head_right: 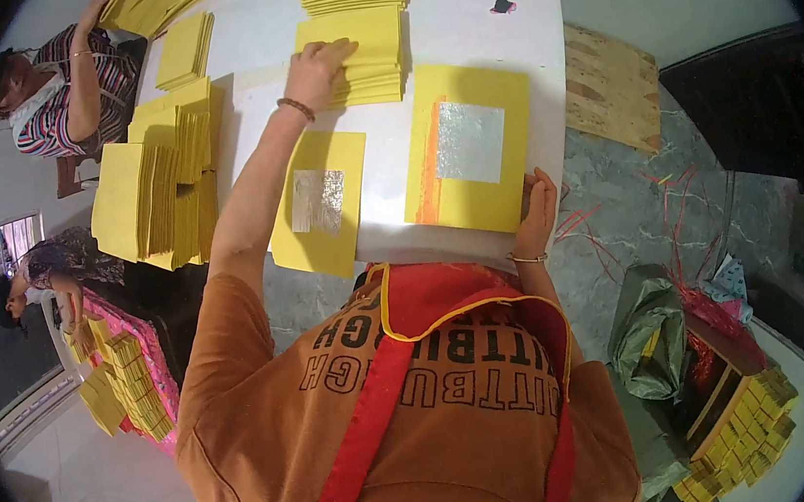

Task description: The recorder is seen organizing and stacking sheets of yellow paper with foil inserts on a work table.

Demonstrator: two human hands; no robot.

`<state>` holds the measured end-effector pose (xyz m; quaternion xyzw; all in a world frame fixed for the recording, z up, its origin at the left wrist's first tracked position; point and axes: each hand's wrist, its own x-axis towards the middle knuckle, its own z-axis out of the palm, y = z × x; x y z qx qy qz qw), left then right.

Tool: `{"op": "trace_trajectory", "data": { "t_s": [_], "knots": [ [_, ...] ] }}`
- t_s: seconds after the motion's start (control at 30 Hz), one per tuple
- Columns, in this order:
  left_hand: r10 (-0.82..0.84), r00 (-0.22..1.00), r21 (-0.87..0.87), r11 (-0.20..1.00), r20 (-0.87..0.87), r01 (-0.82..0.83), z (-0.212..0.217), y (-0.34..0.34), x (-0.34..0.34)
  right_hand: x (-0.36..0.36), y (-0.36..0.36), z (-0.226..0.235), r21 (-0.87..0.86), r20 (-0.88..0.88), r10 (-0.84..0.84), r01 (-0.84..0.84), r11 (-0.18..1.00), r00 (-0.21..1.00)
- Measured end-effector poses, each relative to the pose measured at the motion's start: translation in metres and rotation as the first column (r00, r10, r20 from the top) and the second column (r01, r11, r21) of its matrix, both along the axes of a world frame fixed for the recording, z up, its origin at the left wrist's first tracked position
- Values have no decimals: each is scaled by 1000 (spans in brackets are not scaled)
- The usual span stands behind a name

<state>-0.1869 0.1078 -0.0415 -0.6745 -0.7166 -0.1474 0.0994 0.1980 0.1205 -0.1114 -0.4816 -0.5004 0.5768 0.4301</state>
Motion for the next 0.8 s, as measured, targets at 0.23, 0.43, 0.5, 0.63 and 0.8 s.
{"op": "trace_trajectory", "data": {
  "t_s": [0.23, 0.43, 0.5, 0.63, 0.8],
  "knots": [
    [7, 986, -3, 1000, 167, -6, -11, -1, -5, -37, 36, 57, 364, 276, -84, -23, 931, 957],
    [86, 939, -139, 989, 333, -41, -13, 13, -13, -184, 92, 78, 607, 559, 140, -519, 602, 817],
    [488, 846, -96, 873, 214, -479, 7, 14, 11, -207, 109, 72, 566, 665, 64, -558, 607, 744],
    [688, 401, -509, 721, 605, -470, -28, 0, -32, -232, 123, 70, -115, 750, 557, -758, 642, 358],
    [678, 239, -520, 704, 695, -484, -46, 8, -45, -234, 143, 52, -184, 575, 720, -796, 576, 388]
  ]
}}
